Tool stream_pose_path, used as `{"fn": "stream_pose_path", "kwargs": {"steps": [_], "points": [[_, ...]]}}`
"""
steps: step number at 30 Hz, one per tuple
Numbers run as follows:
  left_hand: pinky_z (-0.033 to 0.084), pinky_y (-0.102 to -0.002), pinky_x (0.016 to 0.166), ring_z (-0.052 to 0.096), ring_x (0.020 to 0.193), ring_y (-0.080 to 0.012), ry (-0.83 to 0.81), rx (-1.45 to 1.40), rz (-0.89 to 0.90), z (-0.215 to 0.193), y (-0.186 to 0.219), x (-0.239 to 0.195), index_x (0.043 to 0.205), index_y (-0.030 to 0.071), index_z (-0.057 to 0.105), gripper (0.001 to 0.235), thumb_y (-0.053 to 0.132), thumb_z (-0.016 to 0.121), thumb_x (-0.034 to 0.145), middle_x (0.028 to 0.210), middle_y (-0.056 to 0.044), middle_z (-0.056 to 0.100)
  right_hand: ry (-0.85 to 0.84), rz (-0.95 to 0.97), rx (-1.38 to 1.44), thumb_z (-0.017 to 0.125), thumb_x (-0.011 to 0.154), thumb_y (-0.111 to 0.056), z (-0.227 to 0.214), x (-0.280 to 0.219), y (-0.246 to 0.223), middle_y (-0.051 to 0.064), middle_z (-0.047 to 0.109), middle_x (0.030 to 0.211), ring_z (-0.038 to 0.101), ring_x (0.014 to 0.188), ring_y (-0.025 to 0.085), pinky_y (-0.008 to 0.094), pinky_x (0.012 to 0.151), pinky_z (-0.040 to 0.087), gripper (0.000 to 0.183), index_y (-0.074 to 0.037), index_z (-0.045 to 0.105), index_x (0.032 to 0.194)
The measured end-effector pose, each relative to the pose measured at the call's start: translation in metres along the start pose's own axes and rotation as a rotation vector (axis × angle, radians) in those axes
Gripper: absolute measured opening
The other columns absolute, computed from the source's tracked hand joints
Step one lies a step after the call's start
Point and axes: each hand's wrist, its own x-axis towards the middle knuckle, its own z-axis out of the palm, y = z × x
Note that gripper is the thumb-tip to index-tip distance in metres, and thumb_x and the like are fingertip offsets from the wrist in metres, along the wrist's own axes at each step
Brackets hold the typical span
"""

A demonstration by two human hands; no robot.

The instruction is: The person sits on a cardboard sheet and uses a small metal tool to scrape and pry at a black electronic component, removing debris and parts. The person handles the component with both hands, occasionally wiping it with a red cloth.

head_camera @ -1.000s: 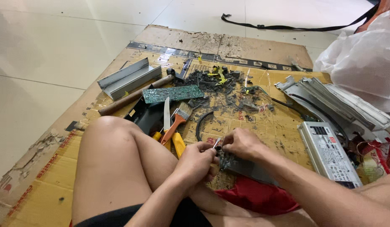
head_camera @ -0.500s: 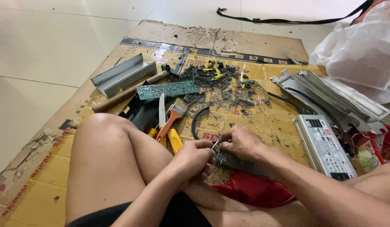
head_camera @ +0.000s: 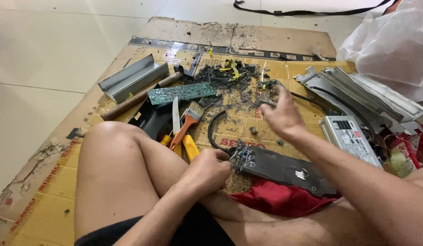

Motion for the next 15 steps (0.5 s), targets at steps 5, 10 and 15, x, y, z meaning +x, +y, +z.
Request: {"fn": "stream_pose_path", "kwargs": {"steps": [5, 10, 15], "points": [[0.053, -0.051, 0.102, 0.068, 0.116, -0.0378, 0.004, 0.358, 0.107, -0.004, 0.027, -0.003, 0.107, 0.022, 0.081, 0.034, 0.029, 0.053, 0.089, 0.108, -0.017, 0.076, -0.441, 0.022, -0.312, 0.057, 0.083, -0.074, -0.028, -0.055, -0.008, 0.019, 0.061, 0.143, 0.055, 0.135, 0.041, 0.055, 0.118, 0.037, 0.092, -0.008, 0.053, 0.146], [0.055, -0.048, 0.096, 0.074, 0.098, -0.0356, -0.002, 0.410, 0.155, -0.001, 0.046, -0.003, 0.113, 0.012, 0.079, 0.033, 0.018, 0.054, 0.092, 0.100, -0.022, 0.075, -0.449, -0.147, -0.599, 0.053, 0.087, -0.078, -0.001, -0.071, 0.047, 0.016, 0.049, 0.148, 0.042, 0.144, 0.035, 0.060, 0.122, 0.023, 0.094, -0.014, 0.035, 0.153], [0.059, -0.051, 0.087, 0.074, 0.100, -0.0371, 0.052, 0.676, 0.141, 0.022, 0.045, 0.021, 0.098, 0.010, 0.082, 0.030, 0.014, 0.055, 0.087, 0.097, -0.021, 0.076, -0.457, -0.098, -0.544, 0.059, 0.085, -0.076, 0.000, -0.072, 0.056, 0.009, 0.045, 0.149, 0.036, 0.145, 0.032, 0.055, 0.122, 0.018, 0.090, -0.020, 0.035, 0.151]]}}
